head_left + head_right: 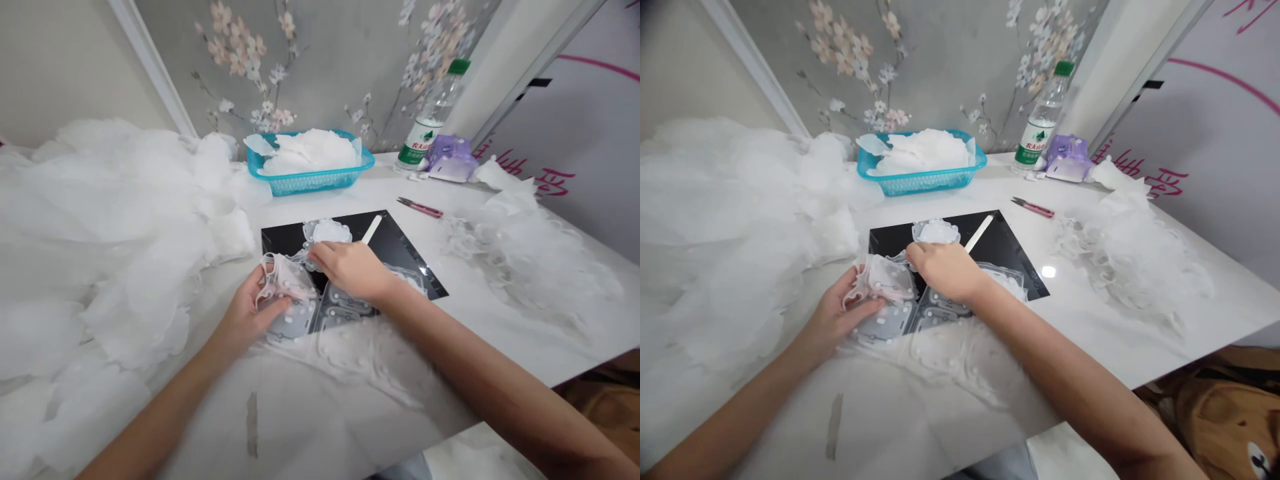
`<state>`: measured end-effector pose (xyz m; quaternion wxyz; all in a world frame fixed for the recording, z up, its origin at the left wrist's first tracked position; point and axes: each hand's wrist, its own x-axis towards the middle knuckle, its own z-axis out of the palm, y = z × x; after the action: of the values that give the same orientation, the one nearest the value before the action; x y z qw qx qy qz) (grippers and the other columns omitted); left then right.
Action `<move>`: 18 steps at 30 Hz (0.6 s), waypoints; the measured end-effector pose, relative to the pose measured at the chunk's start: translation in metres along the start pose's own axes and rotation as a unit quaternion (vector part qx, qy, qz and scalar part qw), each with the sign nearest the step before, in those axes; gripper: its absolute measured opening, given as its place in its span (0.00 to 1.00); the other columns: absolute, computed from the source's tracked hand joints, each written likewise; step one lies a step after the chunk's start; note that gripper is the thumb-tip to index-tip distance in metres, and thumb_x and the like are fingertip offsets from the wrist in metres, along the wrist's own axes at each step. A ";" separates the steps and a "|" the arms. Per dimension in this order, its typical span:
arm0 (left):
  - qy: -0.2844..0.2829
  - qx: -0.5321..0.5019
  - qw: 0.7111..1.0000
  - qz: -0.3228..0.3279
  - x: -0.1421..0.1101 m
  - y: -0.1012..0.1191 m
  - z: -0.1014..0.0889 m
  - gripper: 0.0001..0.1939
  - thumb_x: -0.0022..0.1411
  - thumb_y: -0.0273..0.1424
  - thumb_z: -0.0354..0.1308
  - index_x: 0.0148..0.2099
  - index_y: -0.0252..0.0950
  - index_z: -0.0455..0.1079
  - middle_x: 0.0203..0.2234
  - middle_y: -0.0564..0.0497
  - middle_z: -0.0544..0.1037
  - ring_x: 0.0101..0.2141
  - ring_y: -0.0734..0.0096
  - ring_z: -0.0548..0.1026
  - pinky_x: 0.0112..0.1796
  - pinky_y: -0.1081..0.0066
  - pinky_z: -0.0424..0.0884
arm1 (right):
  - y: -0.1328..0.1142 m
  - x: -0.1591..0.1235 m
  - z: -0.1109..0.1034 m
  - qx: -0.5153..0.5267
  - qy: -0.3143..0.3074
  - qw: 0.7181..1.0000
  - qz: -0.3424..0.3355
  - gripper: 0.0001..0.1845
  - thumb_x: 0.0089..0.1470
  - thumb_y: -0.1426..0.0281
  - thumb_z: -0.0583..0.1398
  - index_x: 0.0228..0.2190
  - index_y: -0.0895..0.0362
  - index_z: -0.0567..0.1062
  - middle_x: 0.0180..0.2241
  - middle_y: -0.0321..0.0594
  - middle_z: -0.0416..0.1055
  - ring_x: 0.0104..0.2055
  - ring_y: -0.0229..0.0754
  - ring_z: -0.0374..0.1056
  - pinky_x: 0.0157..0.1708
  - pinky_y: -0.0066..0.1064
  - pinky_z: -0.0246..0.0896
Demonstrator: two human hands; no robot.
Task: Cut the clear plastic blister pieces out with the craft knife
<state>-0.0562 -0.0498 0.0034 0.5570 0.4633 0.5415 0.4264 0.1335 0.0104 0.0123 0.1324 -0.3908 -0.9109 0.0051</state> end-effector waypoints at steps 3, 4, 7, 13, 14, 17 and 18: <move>0.017 -0.044 0.999 -0.027 0.001 0.001 0.001 0.25 0.46 0.35 0.69 0.46 0.39 0.66 0.30 0.54 0.77 0.28 0.72 0.75 0.28 0.77 0.71 | 0.005 -0.002 0.000 0.122 0.050 0.991 -0.015 0.12 0.63 0.69 0.50 0.34 0.59 0.71 0.32 0.40 0.74 0.31 0.37 0.69 0.28 0.27 0.53; 0.021 -0.059 0.997 -0.037 0.001 0.001 0.001 0.26 0.46 0.35 0.69 0.47 0.40 0.65 0.29 0.55 0.77 0.27 0.72 0.75 0.27 0.76 0.71 | 0.004 -0.003 0.002 0.171 0.063 0.983 -0.032 0.10 0.61 0.67 0.53 0.34 0.59 0.72 0.32 0.39 0.74 0.32 0.37 0.69 0.30 0.26 0.55; 0.018 -0.064 0.997 -0.043 0.002 0.000 0.000 0.27 0.47 0.38 0.68 0.48 0.39 0.63 0.26 0.56 0.76 0.24 0.73 0.73 0.25 0.76 0.71 | -0.004 -0.004 0.008 0.243 0.047 0.966 -0.069 0.11 0.57 0.65 0.59 0.37 0.60 0.73 0.32 0.39 0.75 0.32 0.37 0.70 0.30 0.25 0.56; 0.019 0.010 1.000 -0.012 0.002 -0.003 -0.002 0.27 0.46 0.37 0.70 0.46 0.38 0.62 0.30 0.55 0.74 0.30 0.74 0.72 0.32 0.77 0.70 | -0.004 -0.001 0.007 0.299 -0.040 0.949 -0.093 0.11 0.61 0.69 0.54 0.37 0.61 0.76 0.28 0.39 0.75 0.27 0.35 0.67 0.28 0.24 0.55; 0.008 0.021 1.000 -0.010 0.002 -0.003 -0.003 0.27 0.46 0.37 0.70 0.45 0.39 0.62 0.29 0.55 0.74 0.29 0.74 0.72 0.31 0.77 0.70 | -0.002 0.000 0.005 0.317 -0.048 0.942 -0.100 0.11 0.61 0.70 0.54 0.37 0.61 0.76 0.28 0.38 0.75 0.26 0.34 0.67 0.28 0.24 0.56; -0.031 0.029 0.999 -0.009 0.002 -0.003 -0.006 0.24 0.48 0.37 0.68 0.44 0.39 0.62 0.29 0.55 0.74 0.29 0.72 0.72 0.30 0.75 0.70 | 0.003 0.000 0.000 0.338 -0.061 0.933 -0.106 0.11 0.61 0.71 0.55 0.36 0.62 0.76 0.28 0.38 0.75 0.27 0.34 0.68 0.29 0.23 0.56; -0.039 0.026 0.999 -0.009 0.002 -0.003 -0.007 0.24 0.48 0.37 0.68 0.44 0.39 0.62 0.29 0.55 0.74 0.29 0.72 0.72 0.31 0.75 0.70 | 0.003 0.000 -0.001 0.328 -0.060 0.937 -0.101 0.11 0.62 0.71 0.54 0.36 0.61 0.76 0.28 0.38 0.75 0.28 0.34 0.68 0.30 0.24 0.56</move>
<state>-0.0632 -0.0480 0.0006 0.5692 0.4894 0.5345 0.3885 0.1360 0.0129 0.0132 0.1978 -0.2301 -0.8997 0.3137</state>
